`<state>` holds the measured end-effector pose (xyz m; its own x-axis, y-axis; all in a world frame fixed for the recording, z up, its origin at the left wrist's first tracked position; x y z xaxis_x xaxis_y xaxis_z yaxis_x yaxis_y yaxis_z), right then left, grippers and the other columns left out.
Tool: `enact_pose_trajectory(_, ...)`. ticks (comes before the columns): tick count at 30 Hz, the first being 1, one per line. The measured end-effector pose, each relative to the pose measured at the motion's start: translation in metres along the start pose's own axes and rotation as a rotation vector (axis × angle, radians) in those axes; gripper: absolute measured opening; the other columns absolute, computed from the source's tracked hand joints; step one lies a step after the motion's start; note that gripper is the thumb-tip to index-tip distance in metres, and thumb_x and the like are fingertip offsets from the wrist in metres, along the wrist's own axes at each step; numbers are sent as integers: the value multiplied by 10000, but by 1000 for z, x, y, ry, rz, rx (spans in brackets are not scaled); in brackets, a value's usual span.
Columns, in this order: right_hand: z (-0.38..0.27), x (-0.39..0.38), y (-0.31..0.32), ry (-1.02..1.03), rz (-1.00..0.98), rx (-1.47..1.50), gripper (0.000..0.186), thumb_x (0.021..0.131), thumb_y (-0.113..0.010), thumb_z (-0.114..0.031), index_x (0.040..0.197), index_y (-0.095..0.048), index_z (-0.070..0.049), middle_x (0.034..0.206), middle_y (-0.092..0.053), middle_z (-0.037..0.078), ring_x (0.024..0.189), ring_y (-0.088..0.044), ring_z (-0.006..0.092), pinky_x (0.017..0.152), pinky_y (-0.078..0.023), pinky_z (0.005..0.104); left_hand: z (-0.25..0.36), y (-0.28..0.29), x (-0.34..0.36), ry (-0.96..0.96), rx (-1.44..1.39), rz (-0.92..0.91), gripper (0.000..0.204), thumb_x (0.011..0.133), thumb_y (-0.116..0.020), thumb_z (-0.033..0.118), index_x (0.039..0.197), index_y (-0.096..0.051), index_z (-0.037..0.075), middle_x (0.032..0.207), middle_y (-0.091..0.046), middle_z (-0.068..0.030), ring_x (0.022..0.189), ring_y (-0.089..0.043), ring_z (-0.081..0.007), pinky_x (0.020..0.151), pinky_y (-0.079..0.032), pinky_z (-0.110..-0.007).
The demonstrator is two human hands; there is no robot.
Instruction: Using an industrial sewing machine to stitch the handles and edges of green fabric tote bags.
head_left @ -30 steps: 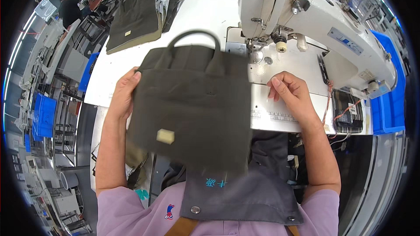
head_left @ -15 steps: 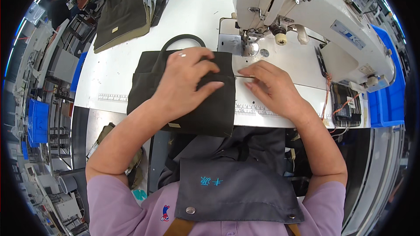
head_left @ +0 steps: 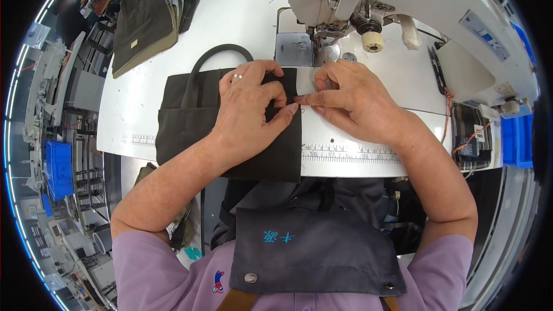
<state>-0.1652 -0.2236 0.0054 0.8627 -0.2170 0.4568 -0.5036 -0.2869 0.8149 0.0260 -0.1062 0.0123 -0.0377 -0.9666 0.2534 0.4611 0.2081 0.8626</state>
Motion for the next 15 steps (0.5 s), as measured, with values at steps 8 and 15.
enact_pose_trajectory(8,0,-1,1,-32,10,10,170,864,-780,-160,1028,-811,-195,923,-572,18,848,-592,228,756,-472,391,0,2,4,10,-12,-68,178,843,-765,133,784,-601,96,1354,-534,-78,1288,-478,-287,1093,-264,-474)
enact_pose_trajectory(15,0,0,2,-33,8,0,177,859,-783,-161,1031,-808,-188,928,-575,20,849,-597,235,762,-474,391,1,3,5,16,-26,-82,181,846,-766,135,784,-599,101,1369,-532,-85,1298,-471,-297,1102,-257,-478)
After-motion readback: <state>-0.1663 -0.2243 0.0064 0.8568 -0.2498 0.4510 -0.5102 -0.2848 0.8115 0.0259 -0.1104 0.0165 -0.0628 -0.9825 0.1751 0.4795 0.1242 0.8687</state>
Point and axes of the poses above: each hand's wrist, its own x-axis towards the middle knuckle, its own y-axis out of the back of the hand, z = x × y, the point moved 2 cm from there along x, towards the middle knuckle
